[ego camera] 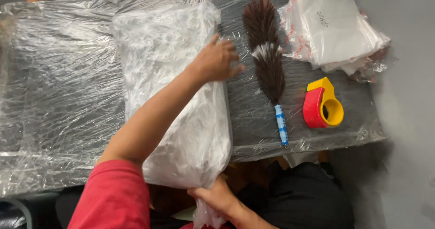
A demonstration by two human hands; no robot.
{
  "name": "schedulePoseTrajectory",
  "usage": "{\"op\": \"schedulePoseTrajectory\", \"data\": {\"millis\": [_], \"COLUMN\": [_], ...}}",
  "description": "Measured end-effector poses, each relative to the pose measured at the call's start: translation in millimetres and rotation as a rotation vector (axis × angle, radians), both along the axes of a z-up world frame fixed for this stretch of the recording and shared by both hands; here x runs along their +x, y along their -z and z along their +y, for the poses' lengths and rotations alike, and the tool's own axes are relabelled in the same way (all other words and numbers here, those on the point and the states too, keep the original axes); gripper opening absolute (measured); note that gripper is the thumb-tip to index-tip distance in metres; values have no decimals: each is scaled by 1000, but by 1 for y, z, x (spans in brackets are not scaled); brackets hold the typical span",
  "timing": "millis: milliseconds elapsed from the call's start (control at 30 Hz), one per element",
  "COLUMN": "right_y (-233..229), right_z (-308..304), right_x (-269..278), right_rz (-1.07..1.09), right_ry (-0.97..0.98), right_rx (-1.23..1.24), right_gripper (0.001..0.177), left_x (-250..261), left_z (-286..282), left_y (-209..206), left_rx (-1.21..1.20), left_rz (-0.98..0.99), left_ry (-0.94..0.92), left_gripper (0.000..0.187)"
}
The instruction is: Compressing a pillow by placing it in a plastic bag and using a vacuum cleaner hose to remove the air before tying the bag shut.
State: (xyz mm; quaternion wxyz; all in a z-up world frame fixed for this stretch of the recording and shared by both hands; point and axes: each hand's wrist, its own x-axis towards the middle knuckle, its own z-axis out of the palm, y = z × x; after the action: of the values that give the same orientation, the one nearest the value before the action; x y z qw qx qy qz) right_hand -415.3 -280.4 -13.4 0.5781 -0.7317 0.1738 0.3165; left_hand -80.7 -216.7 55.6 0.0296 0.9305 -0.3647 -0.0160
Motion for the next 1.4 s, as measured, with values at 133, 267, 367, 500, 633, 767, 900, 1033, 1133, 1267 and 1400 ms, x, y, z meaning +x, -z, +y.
{"op": "schedulePoseTrajectory", "data": {"millis": [133,267,367,500,633,767,900,1033,1133,1267,1400], "right_y": [-8,-12,-22,-15,44,38,52,44,33,29,41], "right_z": [5,9,10,9,0,2,2,6,9,9,7], "right_x": [5,5,9,8,11,9,10,10,8,8,9], "right_rz": [31,-34,-56,-28,-71,-66,-94,-105,-115,-133,-127], "right_ry": [94,124,173,178,130,152,164,197,215,219,210], "right_rx": [195,260,355,316,385,369,372,373,379,376,355], "right_gripper": [13,14,42,9,35,32,31,27,24,22,26], "left_x": [-66,-65,-74,-144,-239,-287,-292,-291,-289,-286,-252], "left_z": [33,30,39,97,171,180,165,160,164,160,132], "left_y": [22,13,8,-19,1,15,43,48,49,-4,-25], "left_rx": [-112,-73,-139,-407,-629,-534,-890,-986,-785,-667,-613], "left_rz": [4,127,28,-99,-213,295,567,510,516,81,-11], "left_ry": [175,77,63,-357,-870,-1148,-1210,-1206,-1147,-986,-737], "left_gripper": [58,59,63,60,69,100,89,81,79,88,86]}}
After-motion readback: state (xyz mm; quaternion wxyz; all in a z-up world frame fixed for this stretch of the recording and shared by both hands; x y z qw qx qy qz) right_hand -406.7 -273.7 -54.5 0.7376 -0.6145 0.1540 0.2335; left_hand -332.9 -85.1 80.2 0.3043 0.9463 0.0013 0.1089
